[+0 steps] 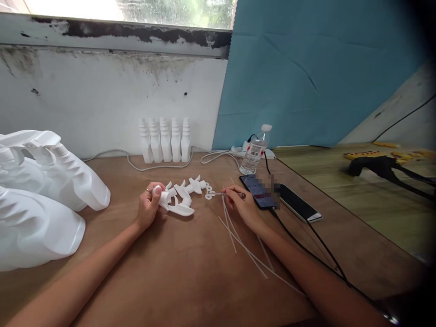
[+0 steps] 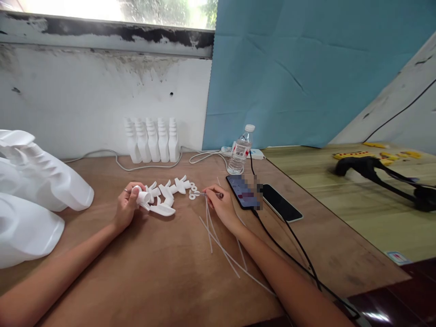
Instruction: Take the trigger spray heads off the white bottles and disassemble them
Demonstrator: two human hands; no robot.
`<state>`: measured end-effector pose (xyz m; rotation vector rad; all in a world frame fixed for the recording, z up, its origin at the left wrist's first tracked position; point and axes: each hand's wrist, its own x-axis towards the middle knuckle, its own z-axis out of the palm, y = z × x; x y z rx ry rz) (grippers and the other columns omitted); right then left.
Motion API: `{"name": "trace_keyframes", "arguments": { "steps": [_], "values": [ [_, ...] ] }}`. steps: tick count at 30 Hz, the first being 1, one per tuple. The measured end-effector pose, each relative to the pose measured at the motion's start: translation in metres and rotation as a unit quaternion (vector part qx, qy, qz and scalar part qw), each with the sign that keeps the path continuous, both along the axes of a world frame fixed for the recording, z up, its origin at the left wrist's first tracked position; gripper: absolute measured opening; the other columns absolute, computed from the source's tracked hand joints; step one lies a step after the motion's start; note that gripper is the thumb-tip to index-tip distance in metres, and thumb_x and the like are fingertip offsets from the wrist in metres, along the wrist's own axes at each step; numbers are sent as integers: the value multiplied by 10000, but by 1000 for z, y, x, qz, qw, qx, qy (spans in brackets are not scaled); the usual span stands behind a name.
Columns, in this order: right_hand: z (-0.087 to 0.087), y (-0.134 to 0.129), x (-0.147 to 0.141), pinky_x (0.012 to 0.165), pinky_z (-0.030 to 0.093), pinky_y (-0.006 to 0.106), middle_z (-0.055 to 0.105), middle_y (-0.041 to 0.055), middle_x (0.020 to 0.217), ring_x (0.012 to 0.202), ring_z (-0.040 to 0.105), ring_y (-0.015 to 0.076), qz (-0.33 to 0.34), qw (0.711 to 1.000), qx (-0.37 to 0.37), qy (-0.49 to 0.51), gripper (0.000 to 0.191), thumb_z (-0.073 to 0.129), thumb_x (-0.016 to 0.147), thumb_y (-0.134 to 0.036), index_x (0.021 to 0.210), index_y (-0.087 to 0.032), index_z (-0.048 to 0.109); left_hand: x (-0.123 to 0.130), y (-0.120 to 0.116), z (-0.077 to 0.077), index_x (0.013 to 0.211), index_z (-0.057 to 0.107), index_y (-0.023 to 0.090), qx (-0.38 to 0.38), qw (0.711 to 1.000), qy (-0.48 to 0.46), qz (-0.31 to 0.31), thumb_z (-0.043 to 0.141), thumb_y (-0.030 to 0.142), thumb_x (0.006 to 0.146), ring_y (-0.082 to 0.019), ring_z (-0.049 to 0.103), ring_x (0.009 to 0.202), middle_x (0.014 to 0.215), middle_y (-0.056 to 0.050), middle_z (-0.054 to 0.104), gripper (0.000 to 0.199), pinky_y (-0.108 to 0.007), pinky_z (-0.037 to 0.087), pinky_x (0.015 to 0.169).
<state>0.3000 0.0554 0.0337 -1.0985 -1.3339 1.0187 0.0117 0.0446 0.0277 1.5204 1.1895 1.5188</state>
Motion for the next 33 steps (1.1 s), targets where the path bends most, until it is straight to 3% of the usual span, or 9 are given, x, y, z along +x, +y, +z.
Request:
{"name": "trace_keyframes", "arguments": {
  "steps": [4, 10, 16, 22, 27, 30, 33],
  "values": [
    [-1, 1, 2, 455, 280, 225, 464, -37, 556, 486, 410, 93, -28, 999, 14, -30, 212, 573, 812, -354, 783, -154, 636, -11, 1, 2, 911, 627, 174, 48, 996, 61, 46, 459, 411, 914, -134, 533, 729, 841, -18, 605, 290, -209, 410, 687],
    [-5, 3, 5, 478, 294, 222, 464, -28, 560, 520, 414, 106, -83, 993, 47, -70, 230, 543, 820, -341, 730, -155, 643, -28, -8, 3, 971, 606, 176, 134, 962, 236, 33, 474, 318, 908, -190, 565, 938, 994, -53, 607, 204, -285, 431, 848],
    [-8, 4, 1, 542, 384, 240, 575, 6, 692, 584, 497, 131, -24, 995, 43, -85, 302, 540, 849, -431, 940, -172, 667, -44, -15, 0, 1021, 558, 200, 139, 931, 338, 13, 528, 282, 875, -194, 559, 966, 1046, -62, 560, 170, -307, 444, 857],
    [-9, 1, -7, 636, 455, 257, 659, 41, 927, 660, 553, 132, 56, 989, 43, -134, 308, 540, 862, -404, 1049, -192, 663, -46, -16, -4, 1010, 547, 198, 124, 904, 406, -54, 535, 239, 853, -201, 547, 1019, 1125, -78, 517, 163, -328, 441, 890],
    [-8, 1, -7, 645, 450, 267, 667, 52, 1002, 683, 559, 140, 50, 987, 53, -145, 310, 539, 865, -412, 1051, -203, 672, -41, -16, -3, 1047, 546, 196, 132, 894, 424, -65, 538, 251, 855, -220, 535, 1074, 1151, -98, 519, 200, -350, 448, 921],
    [-7, 0, -5, 613, 423, 263, 665, 48, 905, 659, 542, 144, 19, 990, 56, -132, 315, 541, 864, -428, 1015, -191, 683, -40, -13, 13, 1022, 563, 201, 168, 879, 447, -15, 530, 251, 864, -233, 543, 1068, 1128, -97, 549, 169, -381, 450, 926],
    [-7, 0, -4, 564, 387, 254, 626, 30, 755, 601, 508, 136, 0, 993, 55, -108, 323, 549, 858, -438, 968, -168, 687, -46, -8, 55, 1007, 578, 210, 228, 841, 482, 92, 563, 241, 844, -256, 543, 1065, 1109, -86, 580, 167, -430, 428, 950]
  ]
}}
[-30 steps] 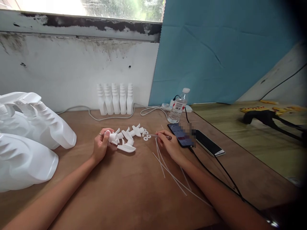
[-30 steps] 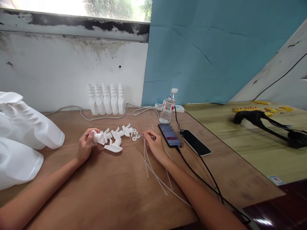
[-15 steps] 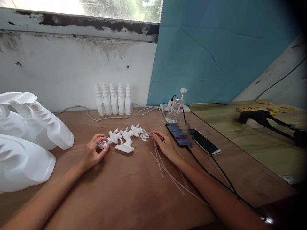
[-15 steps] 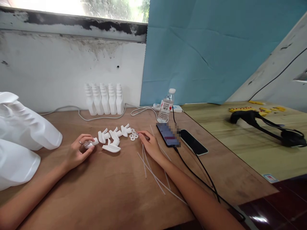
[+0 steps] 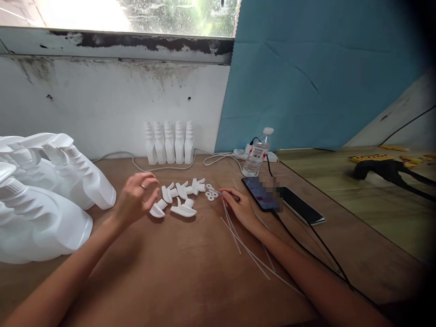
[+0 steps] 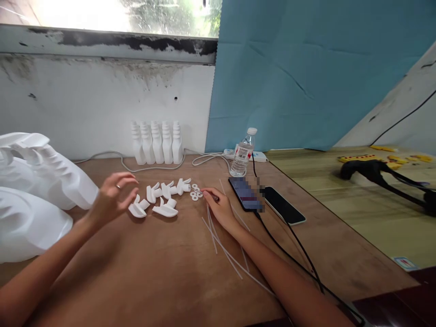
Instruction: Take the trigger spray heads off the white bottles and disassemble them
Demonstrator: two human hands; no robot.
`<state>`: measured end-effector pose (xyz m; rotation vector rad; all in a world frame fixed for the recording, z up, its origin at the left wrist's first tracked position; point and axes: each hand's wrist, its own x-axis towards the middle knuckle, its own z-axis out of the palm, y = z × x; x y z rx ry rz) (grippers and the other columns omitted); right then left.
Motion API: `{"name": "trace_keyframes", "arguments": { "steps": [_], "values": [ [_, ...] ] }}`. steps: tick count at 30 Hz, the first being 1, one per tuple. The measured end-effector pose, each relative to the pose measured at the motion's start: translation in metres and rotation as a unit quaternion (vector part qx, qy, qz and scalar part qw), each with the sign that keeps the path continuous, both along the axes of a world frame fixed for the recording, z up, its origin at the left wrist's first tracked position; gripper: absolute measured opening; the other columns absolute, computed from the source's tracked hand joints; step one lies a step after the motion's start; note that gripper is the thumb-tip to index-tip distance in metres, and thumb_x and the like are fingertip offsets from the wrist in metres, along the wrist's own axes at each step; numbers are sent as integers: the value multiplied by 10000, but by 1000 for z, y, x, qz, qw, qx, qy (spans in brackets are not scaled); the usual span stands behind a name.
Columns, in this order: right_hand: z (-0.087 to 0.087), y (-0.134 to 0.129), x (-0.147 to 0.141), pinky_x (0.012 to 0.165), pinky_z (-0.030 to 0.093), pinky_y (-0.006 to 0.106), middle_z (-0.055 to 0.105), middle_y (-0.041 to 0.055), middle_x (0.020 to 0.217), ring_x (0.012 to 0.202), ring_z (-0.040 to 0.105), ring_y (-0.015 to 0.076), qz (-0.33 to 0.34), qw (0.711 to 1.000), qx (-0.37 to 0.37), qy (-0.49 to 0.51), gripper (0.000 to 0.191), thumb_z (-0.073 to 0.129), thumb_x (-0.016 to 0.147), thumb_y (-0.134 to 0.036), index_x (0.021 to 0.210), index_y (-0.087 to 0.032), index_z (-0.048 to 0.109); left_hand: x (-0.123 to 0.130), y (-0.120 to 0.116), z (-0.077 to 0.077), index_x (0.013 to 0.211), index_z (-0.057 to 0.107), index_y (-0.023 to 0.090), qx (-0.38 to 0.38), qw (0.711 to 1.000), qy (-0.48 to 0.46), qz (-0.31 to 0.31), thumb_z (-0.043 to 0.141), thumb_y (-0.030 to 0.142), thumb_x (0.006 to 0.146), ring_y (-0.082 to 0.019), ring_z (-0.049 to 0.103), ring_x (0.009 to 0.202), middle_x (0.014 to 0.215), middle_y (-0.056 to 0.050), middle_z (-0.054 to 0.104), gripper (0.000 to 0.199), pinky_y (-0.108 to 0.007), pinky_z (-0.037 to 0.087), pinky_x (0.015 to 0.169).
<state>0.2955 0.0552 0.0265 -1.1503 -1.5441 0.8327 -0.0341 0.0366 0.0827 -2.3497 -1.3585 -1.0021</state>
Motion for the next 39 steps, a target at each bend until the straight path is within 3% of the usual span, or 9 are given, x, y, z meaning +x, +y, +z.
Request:
{"name": "trace_keyframes", "arguments": {
  "steps": [4, 7, 11, 17, 22, 26, 28, 34, 39],
  "values": [
    [-1, 0, 0, 524, 361, 242, 594, 15, 689, 558, 486, 124, -11, 1000, -1, 25, 333, 561, 848, -452, 932, -155, 685, -21, 7, 74, 1031, 595, 162, 148, 976, -72, 146, 610, 252, 818, -284, 505, 1132, 1160, -120, 539, 232, -454, 402, 997],
    [-1, 0, 0, 513, 364, 239, 584, 10, 668, 547, 487, 124, -22, 999, 0, 35, 346, 564, 840, -467, 919, -153, 684, -44, 11, 110, 1107, 582, 102, 218, 935, -117, 255, 665, 255, 763, -348, 445, 1213, 1249, -171, 488, 385, -531, 348, 1017],
    [1, 0, 1, 501, 358, 237, 575, 4, 641, 524, 478, 117, -35, 999, 10, 37, 340, 568, 837, -460, 885, -145, 687, -64, 9, 121, 1173, 554, 52, 220, 901, -152, 343, 692, 214, 710, -404, 423, 1237, 1318, -230, 457, 509, -595, 328, 1005],
    [2, -1, 1, 507, 380, 242, 603, 18, 653, 528, 493, 120, -42, 998, 22, 32, 345, 562, 852, -456, 904, -140, 689, -72, 5, 114, 1144, 633, 109, 85, 907, -162, 379, 598, 137, 715, -322, 563, 1056, 1149, -164, 604, 431, -506, 446, 931],
    [14, -4, -2, 547, 467, 285, 701, 51, 787, 505, 576, 135, 25, 996, 11, 87, 493, 466, 910, -504, 1272, -179, 547, -64, 2, 119, 993, 723, 166, 128, 932, -140, 307, 597, 159, 718, -168, 550, 716, 874, -55, 668, 302, -369, 508, 830],
    [49, -12, -21, 485, 455, 276, 647, 30, 589, 459, 584, 151, 62, 994, -23, 89, 451, 463, 898, -555, 1017, -155, 634, -33, -17, 132, 1017, 727, 212, 143, 940, -199, 239, 688, 211, 703, -138, 568, 649, 764, -9, 682, 316, -323, 527, 726],
    [74, -17, -36, 546, 472, 274, 695, 60, 713, 554, 624, 149, 89, 994, 10, 68, 380, 509, 888, -526, 900, -168, 636, -15, -32, 138, 1052, 715, 211, 130, 942, -240, 193, 718, 236, 704, -153, 618, 688, 798, -18, 695, 349, -309, 538, 678],
    [145, -39, -86, 707, 484, 288, 679, 54, 1024, 864, 631, 168, 193, 973, 129, 6, 369, 722, 755, -423, 1050, -215, 644, 35, -69, 143, 934, 705, 194, 71, 933, -345, -78, 767, 121, 662, -199, 692, 849, 938, -23, 714, 288, -354, 607, 765],
    [161, -51, -101, 552, 450, 252, 631, -7, 738, 657, 586, 130, 174, 982, 57, 39, 332, 769, 688, -427, 904, -191, 681, 65, -67, 126, 1004, 598, 251, 15, 940, -319, -123, 673, 246, 815, -199, 631, 1062, 1103, -18, 645, 203, -343, 593, 841]
  ]
}}
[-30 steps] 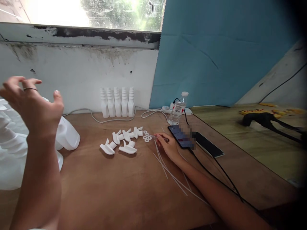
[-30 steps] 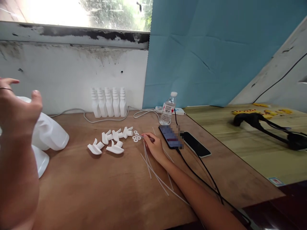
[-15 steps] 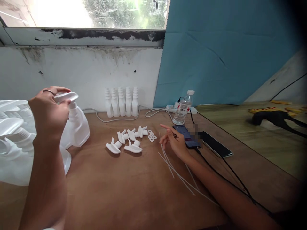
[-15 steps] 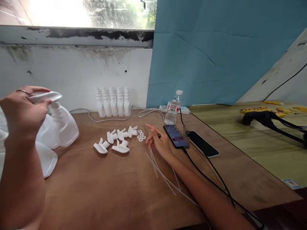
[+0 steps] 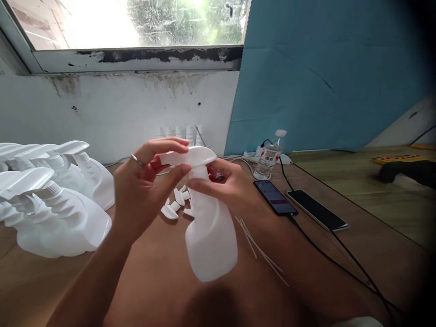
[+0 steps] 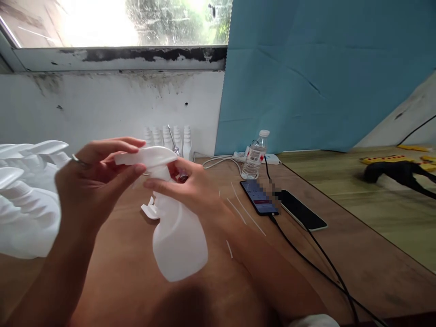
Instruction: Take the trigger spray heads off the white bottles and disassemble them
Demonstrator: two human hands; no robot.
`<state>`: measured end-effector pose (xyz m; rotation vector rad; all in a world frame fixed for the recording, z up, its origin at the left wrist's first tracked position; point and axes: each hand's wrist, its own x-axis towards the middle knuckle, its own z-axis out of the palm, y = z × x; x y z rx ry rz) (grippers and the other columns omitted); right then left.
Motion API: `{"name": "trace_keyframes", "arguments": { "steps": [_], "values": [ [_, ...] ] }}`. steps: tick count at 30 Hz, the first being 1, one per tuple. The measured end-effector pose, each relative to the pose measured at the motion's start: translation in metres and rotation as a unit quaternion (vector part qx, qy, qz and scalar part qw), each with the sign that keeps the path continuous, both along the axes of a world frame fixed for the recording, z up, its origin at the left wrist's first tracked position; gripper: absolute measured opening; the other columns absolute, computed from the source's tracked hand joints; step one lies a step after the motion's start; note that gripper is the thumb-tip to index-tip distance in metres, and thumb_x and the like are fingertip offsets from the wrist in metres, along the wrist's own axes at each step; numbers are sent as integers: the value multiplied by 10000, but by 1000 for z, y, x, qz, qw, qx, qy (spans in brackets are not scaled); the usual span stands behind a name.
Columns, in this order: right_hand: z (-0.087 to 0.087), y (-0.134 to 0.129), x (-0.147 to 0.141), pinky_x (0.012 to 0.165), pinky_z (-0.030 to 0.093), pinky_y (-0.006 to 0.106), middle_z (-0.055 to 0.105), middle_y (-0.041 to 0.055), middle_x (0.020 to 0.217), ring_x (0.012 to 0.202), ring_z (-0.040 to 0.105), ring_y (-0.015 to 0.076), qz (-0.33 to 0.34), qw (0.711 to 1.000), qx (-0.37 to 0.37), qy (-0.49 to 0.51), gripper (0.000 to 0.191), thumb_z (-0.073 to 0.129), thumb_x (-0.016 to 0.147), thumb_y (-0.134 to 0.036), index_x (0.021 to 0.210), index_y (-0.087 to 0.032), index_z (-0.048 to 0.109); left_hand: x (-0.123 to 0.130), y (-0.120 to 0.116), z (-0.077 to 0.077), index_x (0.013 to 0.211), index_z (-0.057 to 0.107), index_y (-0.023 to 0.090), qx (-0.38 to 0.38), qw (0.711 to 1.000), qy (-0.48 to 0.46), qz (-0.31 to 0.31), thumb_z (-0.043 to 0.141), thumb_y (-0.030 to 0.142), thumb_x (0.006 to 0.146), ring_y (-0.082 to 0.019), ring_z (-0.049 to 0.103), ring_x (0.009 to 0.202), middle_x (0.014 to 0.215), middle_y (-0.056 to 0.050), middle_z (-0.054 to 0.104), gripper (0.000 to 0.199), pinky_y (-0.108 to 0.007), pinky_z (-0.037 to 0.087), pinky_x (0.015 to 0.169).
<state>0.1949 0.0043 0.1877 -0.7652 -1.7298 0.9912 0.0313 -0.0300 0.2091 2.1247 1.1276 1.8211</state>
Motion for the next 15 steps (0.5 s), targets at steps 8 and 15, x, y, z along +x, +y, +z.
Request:
{"name": "trace_keyframes", "arguments": {
  "steps": [8, 15],
  "values": [
    [-8, 36, 29, 564, 500, 265, 613, 0, 776, 686, 601, 141, -158, 971, 9, 181, 327, 756, 693, -453, 898, -227, 639, 4, 36, -40, 1249, 438, 279, -273, 947, 115, -122, 731, 425, 719, -251, 641, 971, 1207, -81, 573, 623, -297, 566, 629],
    [4, 43, 42, 570, 511, 287, 610, 2, 767, 679, 603, 150, -142, 966, 34, 211, 257, 717, 721, -464, 785, -249, 593, 9, 46, -49, 974, 591, 203, -449, 849, 87, -265, 756, 445, 671, -190, 627, 693, 856, -32, 622, 421, -201, 386, 410]
  ]
}}
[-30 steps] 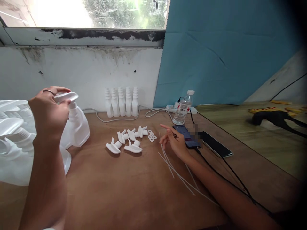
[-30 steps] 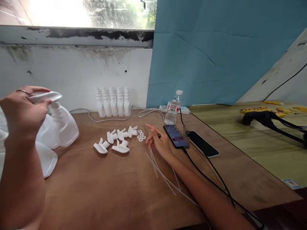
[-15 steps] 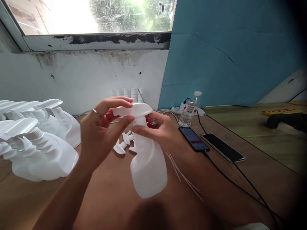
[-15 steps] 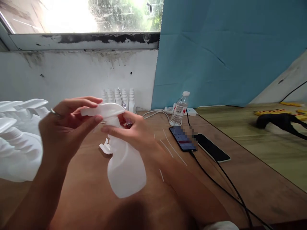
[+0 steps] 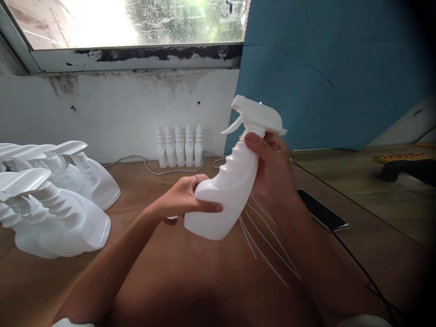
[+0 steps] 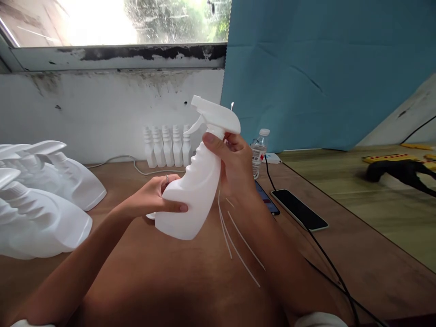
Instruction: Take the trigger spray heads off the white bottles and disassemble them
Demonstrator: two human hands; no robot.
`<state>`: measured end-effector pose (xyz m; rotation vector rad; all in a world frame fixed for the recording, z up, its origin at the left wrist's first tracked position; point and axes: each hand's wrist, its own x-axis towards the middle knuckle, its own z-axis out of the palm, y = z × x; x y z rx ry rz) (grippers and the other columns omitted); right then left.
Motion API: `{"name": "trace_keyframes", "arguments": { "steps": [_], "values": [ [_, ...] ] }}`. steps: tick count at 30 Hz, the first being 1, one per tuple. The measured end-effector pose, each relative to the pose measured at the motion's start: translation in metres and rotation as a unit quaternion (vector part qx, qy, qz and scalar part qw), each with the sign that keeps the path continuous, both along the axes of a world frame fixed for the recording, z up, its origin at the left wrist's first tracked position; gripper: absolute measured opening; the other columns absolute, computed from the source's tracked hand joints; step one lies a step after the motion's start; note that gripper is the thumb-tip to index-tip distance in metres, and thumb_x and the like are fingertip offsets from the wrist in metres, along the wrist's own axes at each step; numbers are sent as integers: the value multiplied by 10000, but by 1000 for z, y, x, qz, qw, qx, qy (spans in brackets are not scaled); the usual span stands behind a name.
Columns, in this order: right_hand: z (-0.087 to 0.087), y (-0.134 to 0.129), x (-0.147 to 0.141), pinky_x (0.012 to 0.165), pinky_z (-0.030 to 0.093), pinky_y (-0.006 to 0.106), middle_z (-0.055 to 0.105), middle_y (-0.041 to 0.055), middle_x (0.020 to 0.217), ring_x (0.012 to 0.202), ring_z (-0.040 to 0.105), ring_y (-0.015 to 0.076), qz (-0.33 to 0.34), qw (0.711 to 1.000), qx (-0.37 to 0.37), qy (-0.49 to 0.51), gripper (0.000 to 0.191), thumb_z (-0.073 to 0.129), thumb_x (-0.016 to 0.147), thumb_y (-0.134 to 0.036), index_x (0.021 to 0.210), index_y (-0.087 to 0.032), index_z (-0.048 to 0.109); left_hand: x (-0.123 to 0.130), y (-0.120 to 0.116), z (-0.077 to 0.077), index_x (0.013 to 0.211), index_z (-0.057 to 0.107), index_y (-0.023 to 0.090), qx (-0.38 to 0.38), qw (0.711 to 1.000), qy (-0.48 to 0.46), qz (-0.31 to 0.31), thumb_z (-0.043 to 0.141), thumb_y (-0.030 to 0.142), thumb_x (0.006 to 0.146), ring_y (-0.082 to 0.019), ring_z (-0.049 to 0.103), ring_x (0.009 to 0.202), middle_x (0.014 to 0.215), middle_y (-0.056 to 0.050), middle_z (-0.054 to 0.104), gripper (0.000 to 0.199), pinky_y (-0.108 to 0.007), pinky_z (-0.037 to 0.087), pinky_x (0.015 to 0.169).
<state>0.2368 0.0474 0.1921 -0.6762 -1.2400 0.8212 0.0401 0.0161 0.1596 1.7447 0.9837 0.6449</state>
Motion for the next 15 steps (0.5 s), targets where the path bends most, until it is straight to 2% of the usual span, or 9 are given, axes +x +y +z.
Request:
{"name": "trace_keyframes", "arguments": {
  "steps": [4, 7, 9, 12, 15],
  "values": [
    [0, 6, 0, 597, 528, 324, 615, 6, 747, 713, 632, 183, 49, 999, -18, 10, 271, 720, 694, -478, 754, -255, 578, 1, 5, 5, 978, 618, 182, -16, 999, -31, -13, 791, 376, 630, -228, 637, 854, 938, -54, 648, 434, -281, 501, 619],
    [0, 10, -4, 581, 535, 341, 591, -1, 707, 684, 640, 193, 89, 994, -41, 41, 279, 742, 659, -452, 753, -254, 568, -1, 9, 4, 999, 631, 177, -38, 998, -40, -4, 793, 359, 628, -233, 634, 883, 953, -59, 654, 445, -308, 508, 675],
    [0, 11, -6, 599, 543, 356, 600, 0, 722, 690, 644, 196, 93, 994, -46, 42, 293, 731, 661, -485, 764, -260, 575, -3, 12, 0, 993, 636, 171, -57, 996, -63, -10, 800, 352, 622, -227, 634, 878, 944, -59, 659, 444, -302, 506, 679],
    [0, 7, -7, 703, 548, 401, 640, 24, 817, 812, 652, 220, 102, 994, -26, -11, 387, 589, 739, -639, 834, -265, 604, -8, 17, -8, 1019, 637, 158, -116, 980, -143, -69, 806, 368, 609, -226, 646, 836, 927, -71, 677, 491, -305, 518, 668],
    [3, -1, -4, 771, 537, 431, 653, 37, 879, 934, 638, 242, 142, 988, 5, -64, 530, 469, 757, -742, 971, -281, 620, -12, 18, -14, 1050, 642, 140, -155, 959, -196, -132, 830, 353, 575, -236, 660, 797, 909, -91, 695, 553, -312, 533, 649]
  ]
}}
